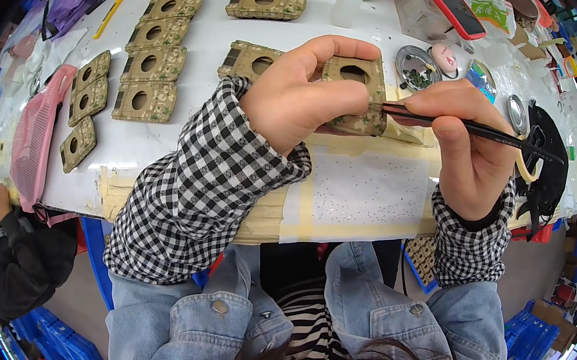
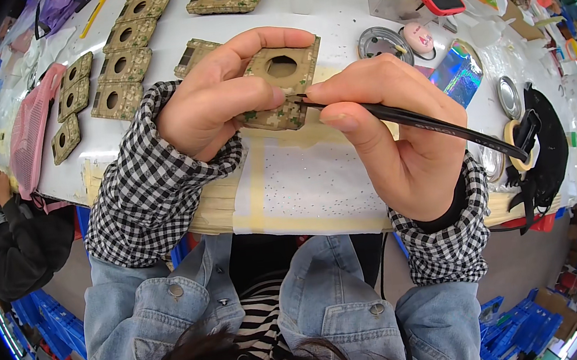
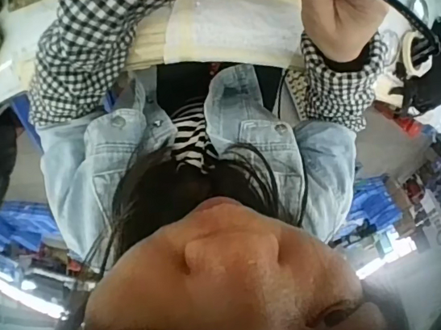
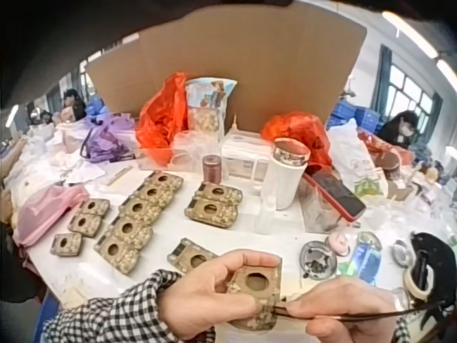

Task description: Assembling small components into toy tank chassis using tweezers.

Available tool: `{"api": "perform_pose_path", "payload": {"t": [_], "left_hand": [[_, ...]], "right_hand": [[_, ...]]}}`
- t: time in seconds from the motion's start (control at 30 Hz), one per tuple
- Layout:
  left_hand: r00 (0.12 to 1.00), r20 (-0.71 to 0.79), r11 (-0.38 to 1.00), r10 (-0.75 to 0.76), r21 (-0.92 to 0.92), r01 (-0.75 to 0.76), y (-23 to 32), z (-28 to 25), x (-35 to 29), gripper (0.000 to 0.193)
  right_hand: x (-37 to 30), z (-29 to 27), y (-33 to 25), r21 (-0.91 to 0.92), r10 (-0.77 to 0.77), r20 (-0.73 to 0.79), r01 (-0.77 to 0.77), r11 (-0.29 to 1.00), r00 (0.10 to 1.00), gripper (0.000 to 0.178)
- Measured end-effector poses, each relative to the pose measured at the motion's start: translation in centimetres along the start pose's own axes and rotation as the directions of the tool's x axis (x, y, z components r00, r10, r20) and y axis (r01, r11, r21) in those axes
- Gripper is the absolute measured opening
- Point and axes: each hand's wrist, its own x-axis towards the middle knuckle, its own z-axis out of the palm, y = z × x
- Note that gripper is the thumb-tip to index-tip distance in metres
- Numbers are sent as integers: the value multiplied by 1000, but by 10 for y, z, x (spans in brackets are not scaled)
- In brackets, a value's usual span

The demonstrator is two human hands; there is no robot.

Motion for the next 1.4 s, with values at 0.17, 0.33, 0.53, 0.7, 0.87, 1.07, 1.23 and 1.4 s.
{"api": "perform_pose_path", "payload": {"t": [0.17,0.33,0.53,0.7,0.87,1.07,1.23,1.4], "left_hand": [[1000,7,1000,-17,-9,17,1,-1,0,51],[1000,8,999,-24,-46,24,1,-1,-1,51],[999,50,952,-22,-303,36,7,0,0,51],[996,45,936,81,-348,-61,5,3,1,46],[987,46,934,153,-335,-129,2,5,3,47],[993,-42,945,109,-306,-117,7,10,-2,69],[997,-18,942,73,-326,-75,2,8,-1,76],[998,-35,933,50,-356,-59,0,8,1,75]], "right_hand": [[-1,-1,-2,48,41,-7,-41,998,999,15],[-3,1,-1,202,120,-19,-113,973,993,18],[-4,0,1,319,169,-62,-140,937,984,22],[-3,-1,3,359,164,-126,-109,927,978,28],[-3,-3,5,324,105,-110,-64,944,988,41],[-3,-1,5,438,110,-140,-38,898,984,31],[-3,-1,5,429,115,-138,-45,902,984,29],[-4,-1,7,393,116,-143,-51,918,983,28]]}}
